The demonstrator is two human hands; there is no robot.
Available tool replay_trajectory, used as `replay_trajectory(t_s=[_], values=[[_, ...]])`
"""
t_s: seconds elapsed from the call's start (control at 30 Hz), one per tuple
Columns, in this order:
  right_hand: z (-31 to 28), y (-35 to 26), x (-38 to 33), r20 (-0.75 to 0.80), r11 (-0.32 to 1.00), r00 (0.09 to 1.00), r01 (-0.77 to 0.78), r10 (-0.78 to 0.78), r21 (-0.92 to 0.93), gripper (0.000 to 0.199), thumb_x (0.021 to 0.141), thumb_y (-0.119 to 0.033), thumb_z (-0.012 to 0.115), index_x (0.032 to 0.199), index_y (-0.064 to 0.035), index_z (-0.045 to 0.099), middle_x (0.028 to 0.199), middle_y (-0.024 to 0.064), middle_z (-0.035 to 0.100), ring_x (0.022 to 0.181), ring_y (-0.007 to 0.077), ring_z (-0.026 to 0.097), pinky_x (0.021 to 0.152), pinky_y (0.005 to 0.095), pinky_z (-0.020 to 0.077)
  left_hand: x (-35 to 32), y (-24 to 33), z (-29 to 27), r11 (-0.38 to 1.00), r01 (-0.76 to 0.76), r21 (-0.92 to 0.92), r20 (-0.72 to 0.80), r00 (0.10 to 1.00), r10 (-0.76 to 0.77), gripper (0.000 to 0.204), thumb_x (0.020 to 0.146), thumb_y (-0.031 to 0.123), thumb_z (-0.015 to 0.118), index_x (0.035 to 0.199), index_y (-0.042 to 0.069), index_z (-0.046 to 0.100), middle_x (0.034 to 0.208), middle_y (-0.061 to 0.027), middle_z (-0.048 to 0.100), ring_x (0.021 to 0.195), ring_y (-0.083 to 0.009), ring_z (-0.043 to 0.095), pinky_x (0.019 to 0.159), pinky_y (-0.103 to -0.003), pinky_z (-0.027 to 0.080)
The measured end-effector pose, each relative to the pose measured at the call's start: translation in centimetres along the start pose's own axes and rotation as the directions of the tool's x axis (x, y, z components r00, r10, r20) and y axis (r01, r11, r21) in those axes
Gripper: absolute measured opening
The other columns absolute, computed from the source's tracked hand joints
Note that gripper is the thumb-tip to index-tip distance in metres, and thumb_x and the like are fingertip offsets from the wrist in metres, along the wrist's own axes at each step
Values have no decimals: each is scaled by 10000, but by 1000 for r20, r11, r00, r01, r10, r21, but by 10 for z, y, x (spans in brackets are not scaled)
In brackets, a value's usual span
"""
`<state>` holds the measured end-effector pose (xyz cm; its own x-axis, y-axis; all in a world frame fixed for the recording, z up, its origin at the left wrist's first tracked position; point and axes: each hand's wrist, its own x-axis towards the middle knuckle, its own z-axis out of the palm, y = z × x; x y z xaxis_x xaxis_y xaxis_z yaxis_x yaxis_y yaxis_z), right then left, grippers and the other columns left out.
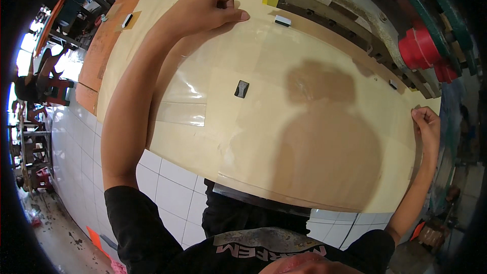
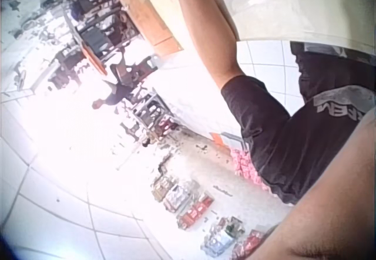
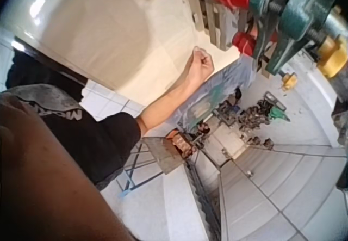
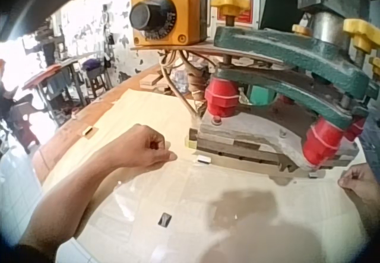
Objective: The person aligns a plastic sheet on a heat-sealing machine and presses it down. The person then peels plastic strips from the sealed piece by hand and aligns another sheet under the machine.
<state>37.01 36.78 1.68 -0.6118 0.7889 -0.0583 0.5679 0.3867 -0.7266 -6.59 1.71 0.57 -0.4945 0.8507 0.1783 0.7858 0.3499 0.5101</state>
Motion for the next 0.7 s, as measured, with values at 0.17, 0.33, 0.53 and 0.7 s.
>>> replay_trajectory(t_s=[0.17,0.33,0.53,0.7], values=[[1,2,0,-13,1000,1000,22,-22,-3,164,871,-190,695,773,-83,618,617,-90,482,523,-3,350,470,194,239,2,1,-1,1000,16,-1,17,1000,-16,420,847,335,718,601,49,534,525,1,512,497,-81,456,475,-271,368],[0,-2,0,-3,1000,1000,23,-23,-5,188,877,-207,685,743,-107,601,591,-96,456,512,-3,353,468,199,241,4,-3,-2,1000,-13,26,8,1000,13,417,843,336,723,602,50,539,524,3,511,492,-75,453,471,-266,364],[-3,2,2,2,999,1000,30,-30,18,137,875,-151,688,784,-69,627,613,-82,491,511,1,337,462,191,228,3,-1,-2,999,38,-16,12,999,-38,410,794,350,718,598,30,555,511,-47,525,485,-150,473,501,-313,389],[-3,6,4,-6,1000,1000,29,-29,10,201,882,-214,685,733,-110,598,572,-97,451,486,-4,341,447,200,228,2,5,-2,999,51,5,29,998,-51,429,845,357,717,611,42,545,522,1,515,503,-77,462,477,-264,368]])
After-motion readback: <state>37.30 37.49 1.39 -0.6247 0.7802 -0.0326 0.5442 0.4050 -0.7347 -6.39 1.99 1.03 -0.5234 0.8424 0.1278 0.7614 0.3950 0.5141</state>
